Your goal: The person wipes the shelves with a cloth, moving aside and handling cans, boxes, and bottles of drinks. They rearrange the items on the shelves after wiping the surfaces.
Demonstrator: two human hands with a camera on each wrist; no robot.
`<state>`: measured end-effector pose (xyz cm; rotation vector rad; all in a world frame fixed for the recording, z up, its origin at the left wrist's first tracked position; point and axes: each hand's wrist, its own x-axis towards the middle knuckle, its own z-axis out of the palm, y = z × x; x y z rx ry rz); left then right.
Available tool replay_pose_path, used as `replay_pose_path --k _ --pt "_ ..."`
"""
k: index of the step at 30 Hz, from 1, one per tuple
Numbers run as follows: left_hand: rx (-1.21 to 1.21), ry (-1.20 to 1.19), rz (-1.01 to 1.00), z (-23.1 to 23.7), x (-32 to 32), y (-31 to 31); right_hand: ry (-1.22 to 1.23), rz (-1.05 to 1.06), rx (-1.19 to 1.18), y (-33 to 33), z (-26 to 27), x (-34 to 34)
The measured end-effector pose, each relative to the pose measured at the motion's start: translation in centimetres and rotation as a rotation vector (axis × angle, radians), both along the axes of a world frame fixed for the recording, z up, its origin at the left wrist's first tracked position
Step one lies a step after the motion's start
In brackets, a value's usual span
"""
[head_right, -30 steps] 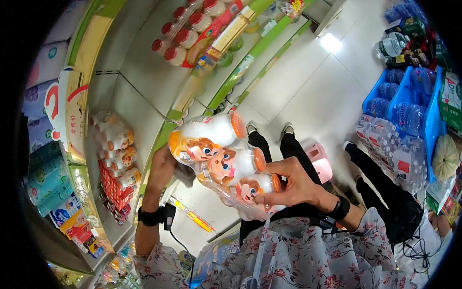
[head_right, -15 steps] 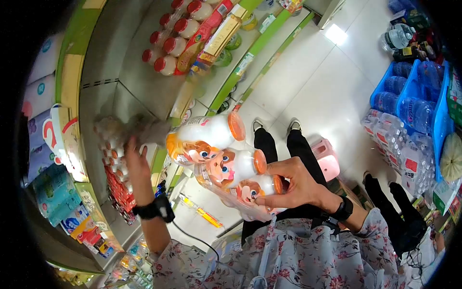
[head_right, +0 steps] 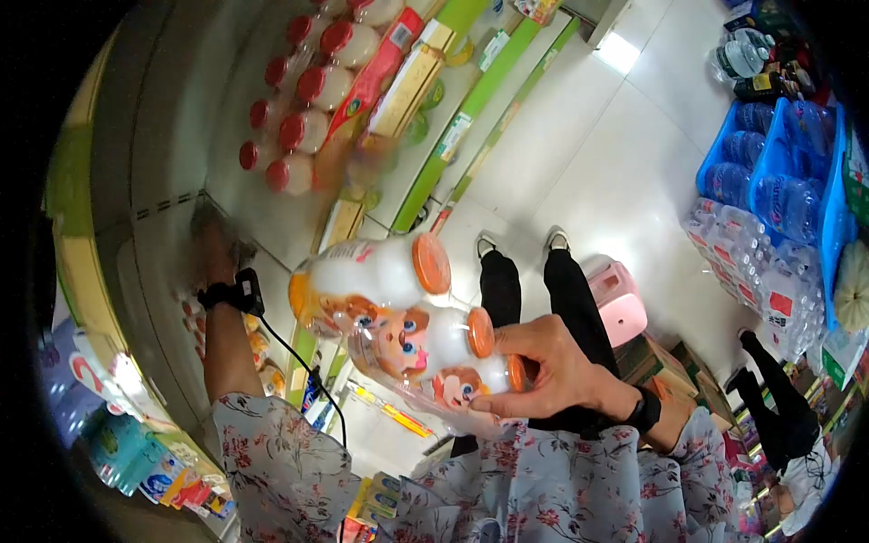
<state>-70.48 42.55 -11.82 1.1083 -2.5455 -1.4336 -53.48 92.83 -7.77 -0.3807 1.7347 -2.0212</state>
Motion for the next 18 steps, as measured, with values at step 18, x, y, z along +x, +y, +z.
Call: replay_pose_path --k 18 --pt "-0.692 0.389 -0.796 -6.7 -6.0 2.2 0.009 -0.081 0.031 -0.3 1.0 0.6"
